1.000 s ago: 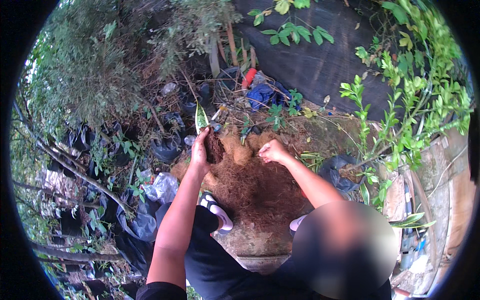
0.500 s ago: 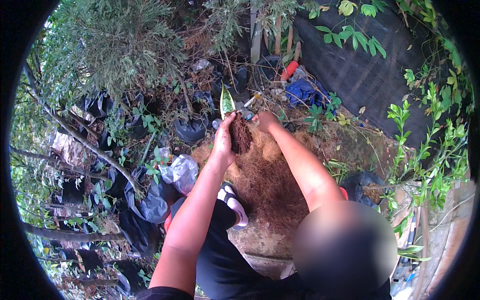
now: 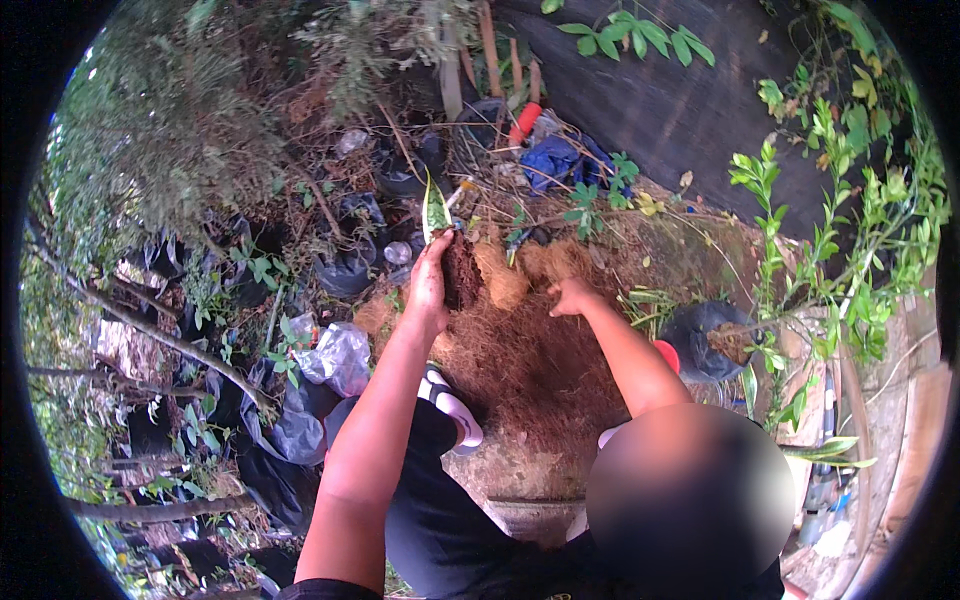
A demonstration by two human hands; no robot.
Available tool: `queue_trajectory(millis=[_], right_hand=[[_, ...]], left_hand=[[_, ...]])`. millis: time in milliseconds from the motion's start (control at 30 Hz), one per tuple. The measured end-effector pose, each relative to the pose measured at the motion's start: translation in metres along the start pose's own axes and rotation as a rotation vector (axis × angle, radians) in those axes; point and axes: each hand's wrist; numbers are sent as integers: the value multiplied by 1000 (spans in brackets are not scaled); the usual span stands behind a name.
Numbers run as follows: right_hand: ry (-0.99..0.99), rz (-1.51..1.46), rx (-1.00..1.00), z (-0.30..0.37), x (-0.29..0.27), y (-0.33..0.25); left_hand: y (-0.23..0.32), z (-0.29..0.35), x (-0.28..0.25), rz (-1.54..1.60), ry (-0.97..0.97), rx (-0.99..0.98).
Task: The person wraps a small plant with a single leaf in a bundle of brown fibrous material, likely moss, by hand. They repeatedly adjust and compress the material around the plant's base and stem.
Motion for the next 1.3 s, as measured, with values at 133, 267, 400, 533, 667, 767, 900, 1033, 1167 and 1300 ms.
queue_trajectory(millis=[133, 267, 400, 533, 667, 767, 900, 1033, 1167, 1300], right_hand=[[-124, -332, 574, 53, 19, 79], [-56, -46, 623, 84, 74, 116], [113, -281, 476, 94, 116, 105], [135, -544, 547, 99, 147, 47], [201, -295, 571, 99, 160, 22], [171, -221, 573, 94, 162, 29], [98, -60, 387, 76, 159, 49], [202, -50, 184, 46, 158, 56], [-83, -179, 176, 15, 159, 56], [-179, -110, 59, 14, 172, 56]], left_hand=[[-12, 2, 21, -59, -52, -35], [-24, 5, 49, -50, -72, -109], [-37, 13, 71, -92, -160, -122], [-45, 16, 86, -151, -141, -199], [-47, 22, 97, -207, -154, -198], [-43, 31, 102, -222, -132, -254], [-35, 39, 113, -208, -115, -263], [-31, 40, 120, -197, -98, -272], [-35, 39, 125, -176, -132, -267], [-39, 42, 128, -202, -134, -311]])
Point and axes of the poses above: each hand's wrist, its own z-axis away from the middle knuckle, its own x-axis out of the palm, y = z × x, and after that the axes turned 3 degrees about y, right-handed
